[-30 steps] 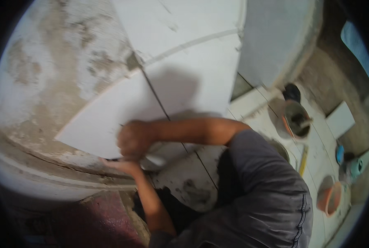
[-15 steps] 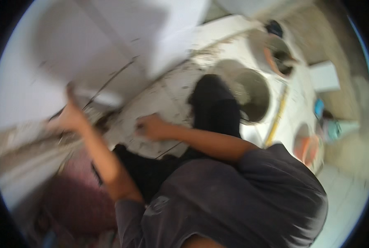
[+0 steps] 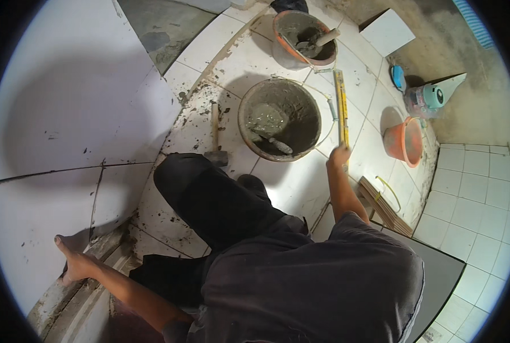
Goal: The person applies mortar to the back of a ceramic tile using a trowel and presses the tile onto a wall, tapping it into place with a rubber mallet.
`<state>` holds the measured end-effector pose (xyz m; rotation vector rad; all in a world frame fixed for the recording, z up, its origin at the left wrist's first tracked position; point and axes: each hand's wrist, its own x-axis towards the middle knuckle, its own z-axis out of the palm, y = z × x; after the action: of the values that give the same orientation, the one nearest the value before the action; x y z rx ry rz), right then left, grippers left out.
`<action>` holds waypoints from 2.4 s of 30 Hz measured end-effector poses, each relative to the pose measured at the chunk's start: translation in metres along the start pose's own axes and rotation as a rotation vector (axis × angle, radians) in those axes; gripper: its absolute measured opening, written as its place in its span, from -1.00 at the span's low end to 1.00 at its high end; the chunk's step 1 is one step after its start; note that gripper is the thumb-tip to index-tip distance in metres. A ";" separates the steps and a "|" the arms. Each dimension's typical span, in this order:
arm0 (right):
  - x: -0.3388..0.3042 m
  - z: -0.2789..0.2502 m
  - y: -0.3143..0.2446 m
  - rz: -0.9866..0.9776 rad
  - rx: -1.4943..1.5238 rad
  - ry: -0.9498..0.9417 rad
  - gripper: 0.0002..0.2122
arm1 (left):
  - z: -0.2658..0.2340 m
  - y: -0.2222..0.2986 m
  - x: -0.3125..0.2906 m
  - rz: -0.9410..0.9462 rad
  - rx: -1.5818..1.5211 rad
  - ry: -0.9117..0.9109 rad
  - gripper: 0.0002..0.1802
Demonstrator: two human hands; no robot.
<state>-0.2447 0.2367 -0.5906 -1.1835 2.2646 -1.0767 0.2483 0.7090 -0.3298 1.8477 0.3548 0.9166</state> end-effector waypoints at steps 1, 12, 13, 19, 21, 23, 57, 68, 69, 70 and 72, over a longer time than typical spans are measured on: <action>-0.016 -0.001 0.042 0.205 0.029 -0.317 -0.66 | 0.000 0.004 -0.001 -0.021 0.013 0.021 0.07; -0.131 0.100 0.062 -0.052 0.394 -0.867 -0.59 | 0.000 -0.018 0.015 0.014 -0.126 -0.054 0.12; -0.119 0.104 0.053 -0.011 0.487 -0.967 -0.59 | -0.001 -0.019 0.016 -0.015 -0.147 -0.059 0.12; -0.154 0.135 0.024 -0.049 -0.188 -1.166 -0.70 | 0.000 -0.013 0.007 0.005 -0.134 0.006 0.03; -0.197 0.144 0.022 -0.808 -0.453 -1.147 -0.62 | 0.000 -0.013 0.005 -0.010 -0.065 -0.022 0.02; -0.226 0.164 0.008 -1.410 -0.545 -1.131 -0.56 | 0.000 -0.014 0.004 0.033 -0.046 -0.001 0.02; -0.389 -0.023 -0.369 -2.426 0.609 -1.266 -0.67 | -0.003 -0.018 0.000 0.105 -0.099 0.047 0.35; -0.452 -0.025 -0.398 -2.364 0.645 -1.325 -0.72 | -0.003 -0.020 0.000 0.144 -0.195 0.078 0.43; -0.454 -0.026 -0.398 -2.364 0.704 -1.351 -0.72 | -0.003 -0.019 -0.001 0.131 -0.173 0.080 0.44; -0.455 -0.028 -0.396 -2.399 0.763 -1.402 -0.73 | -0.004 -0.018 -0.003 0.064 -0.155 0.058 0.46; -0.458 -0.030 -0.395 -2.363 0.777 -1.360 -0.74 | -0.005 -0.015 -0.003 0.011 -0.170 0.048 0.46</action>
<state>0.2138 0.4827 -0.2805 -2.3848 -1.1508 -0.6347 0.2450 0.7173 -0.3429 1.6766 0.2872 0.9703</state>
